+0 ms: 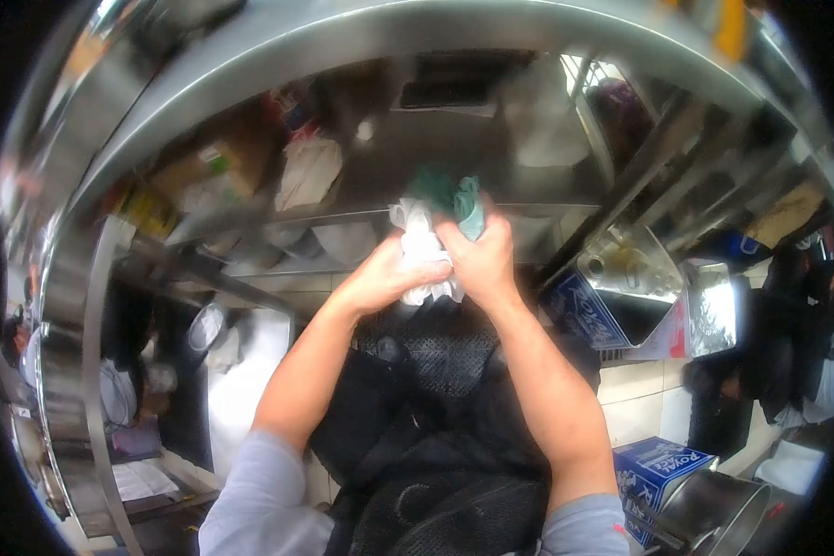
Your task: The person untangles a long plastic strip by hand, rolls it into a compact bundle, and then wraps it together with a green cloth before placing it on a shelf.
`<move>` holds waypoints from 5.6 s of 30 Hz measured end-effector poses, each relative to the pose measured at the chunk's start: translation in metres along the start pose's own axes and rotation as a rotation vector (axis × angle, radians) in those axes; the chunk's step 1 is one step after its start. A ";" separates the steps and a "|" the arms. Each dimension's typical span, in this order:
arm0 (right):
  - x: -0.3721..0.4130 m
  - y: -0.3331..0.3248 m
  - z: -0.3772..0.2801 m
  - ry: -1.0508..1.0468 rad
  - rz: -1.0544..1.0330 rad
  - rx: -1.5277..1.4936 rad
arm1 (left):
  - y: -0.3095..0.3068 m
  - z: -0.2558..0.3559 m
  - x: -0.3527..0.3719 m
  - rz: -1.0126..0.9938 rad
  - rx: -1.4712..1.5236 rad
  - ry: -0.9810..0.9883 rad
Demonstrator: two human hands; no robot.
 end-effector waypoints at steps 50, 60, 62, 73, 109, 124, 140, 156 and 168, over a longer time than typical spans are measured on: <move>-0.037 -0.035 0.008 -0.208 0.124 0.085 | -0.027 0.007 -0.007 0.388 0.182 0.039; -0.006 -0.008 0.005 -0.285 -0.358 0.262 | -0.018 -0.002 -0.001 0.124 0.234 -0.067; 0.006 0.007 0.010 -0.205 -0.321 0.142 | -0.008 -0.006 -0.006 0.169 0.272 0.083; 0.006 0.004 0.028 0.083 -0.168 -0.174 | 0.017 -0.018 -0.008 0.283 -0.638 0.400; -0.010 -0.017 0.000 -0.050 -0.347 -0.042 | 0.007 0.000 -0.008 0.401 -0.251 0.126; -0.001 -0.004 0.001 -0.173 0.077 0.028 | 0.035 -0.004 0.002 0.381 -0.682 0.450; -0.004 -0.026 -0.023 0.091 -0.352 -0.267 | -0.026 0.014 0.004 -0.182 0.467 -0.062; -0.002 -0.006 0.005 -0.149 -0.439 0.049 | 0.015 0.000 0.003 -0.031 -0.042 0.029; -0.020 -0.019 0.004 0.067 -0.144 -0.122 | -0.038 0.011 -0.004 0.479 0.403 0.026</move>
Point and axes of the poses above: each hand's wrist, its own x-axis away from the middle knuckle, its own y-axis out of the palm, z = x × y, the point moved 1 cm from there along -x, towards the middle knuckle, and after that the axes turned 12 degrees about z, right-handed, at the moved point
